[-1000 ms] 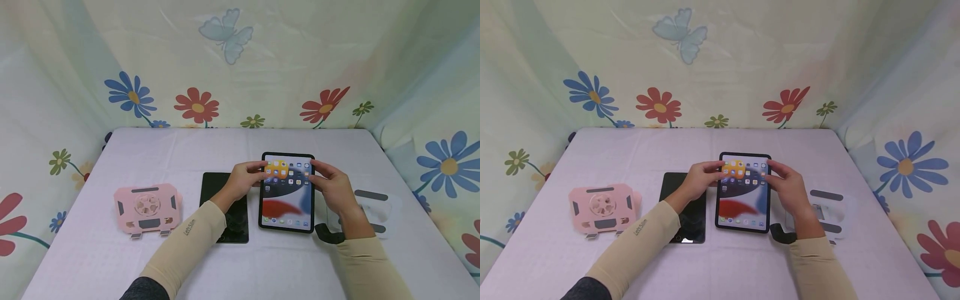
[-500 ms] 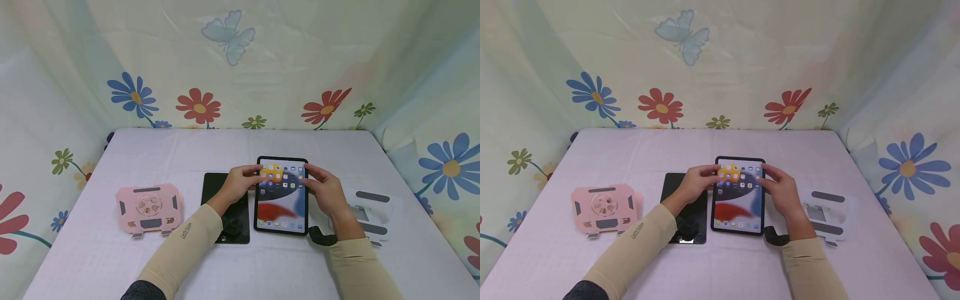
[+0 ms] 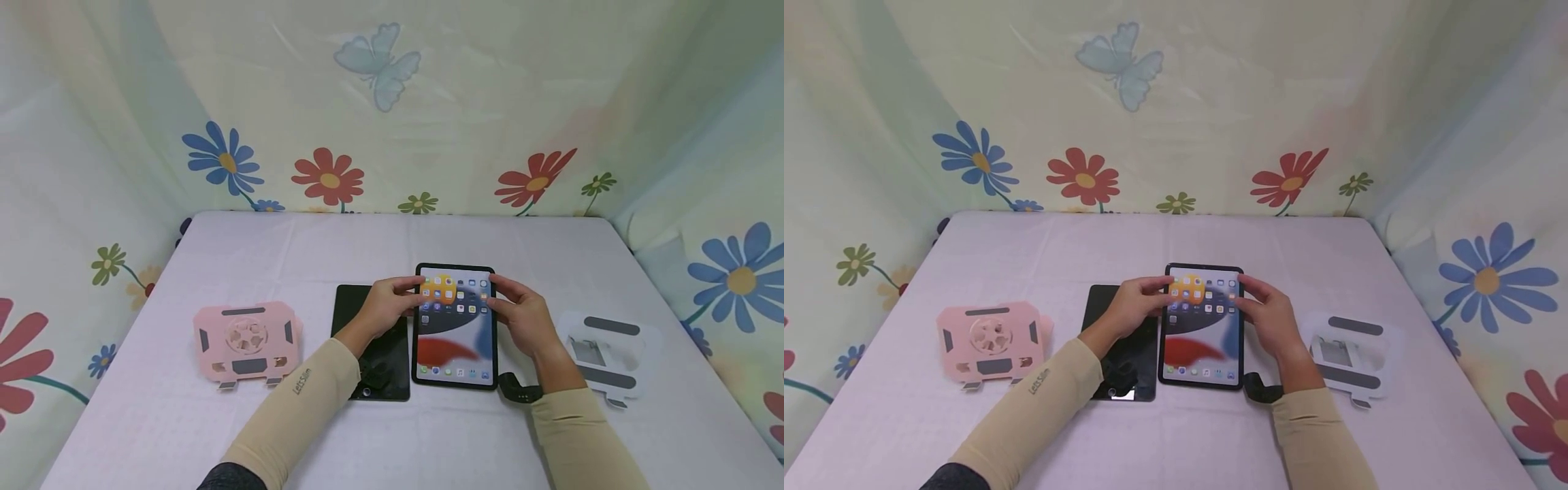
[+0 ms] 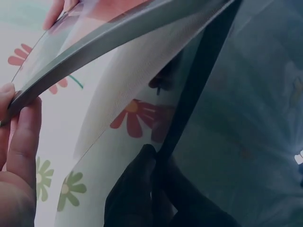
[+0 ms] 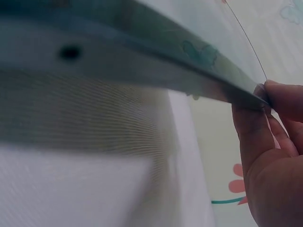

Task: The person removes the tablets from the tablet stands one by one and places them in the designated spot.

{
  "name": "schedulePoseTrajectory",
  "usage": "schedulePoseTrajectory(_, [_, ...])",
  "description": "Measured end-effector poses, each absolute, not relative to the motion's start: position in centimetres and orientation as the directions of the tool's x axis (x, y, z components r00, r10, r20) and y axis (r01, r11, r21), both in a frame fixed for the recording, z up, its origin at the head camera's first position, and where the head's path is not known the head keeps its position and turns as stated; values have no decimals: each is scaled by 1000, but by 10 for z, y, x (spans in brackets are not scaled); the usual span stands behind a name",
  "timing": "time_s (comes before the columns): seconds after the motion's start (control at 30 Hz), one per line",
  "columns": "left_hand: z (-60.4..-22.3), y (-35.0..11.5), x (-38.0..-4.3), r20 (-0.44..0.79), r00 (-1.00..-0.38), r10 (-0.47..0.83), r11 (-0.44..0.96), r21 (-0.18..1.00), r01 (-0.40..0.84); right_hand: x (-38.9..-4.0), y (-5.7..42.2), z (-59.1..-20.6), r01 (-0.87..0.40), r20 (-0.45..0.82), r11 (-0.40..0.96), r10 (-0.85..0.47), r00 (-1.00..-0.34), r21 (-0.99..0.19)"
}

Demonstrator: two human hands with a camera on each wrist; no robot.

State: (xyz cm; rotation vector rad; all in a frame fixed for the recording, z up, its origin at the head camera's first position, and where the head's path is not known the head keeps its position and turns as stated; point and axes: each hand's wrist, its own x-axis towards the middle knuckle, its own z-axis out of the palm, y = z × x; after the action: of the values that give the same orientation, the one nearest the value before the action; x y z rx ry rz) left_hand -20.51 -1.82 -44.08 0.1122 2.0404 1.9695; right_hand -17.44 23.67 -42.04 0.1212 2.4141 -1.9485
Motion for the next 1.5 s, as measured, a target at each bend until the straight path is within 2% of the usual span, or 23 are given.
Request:
schedulePoseTrajectory(0.47, [-444, -21, -200, -145, -948, 282, 101, 987, -121, -174, 242, -432, 108, -115, 166, -32, -993, -980])
schedulePoseTrajectory(0.8, [-444, -25, -196, -179, -941, 288, 117, 982, -151, -172, 241, -432, 109, -125, 211, -64, -990, -971])
schedulePoseTrajectory(1.5, [-449, -26, -191, -190, -940, 283, 209, 969, -133, -168, 240, -433, 142, -172, 284, -84, -981, -948])
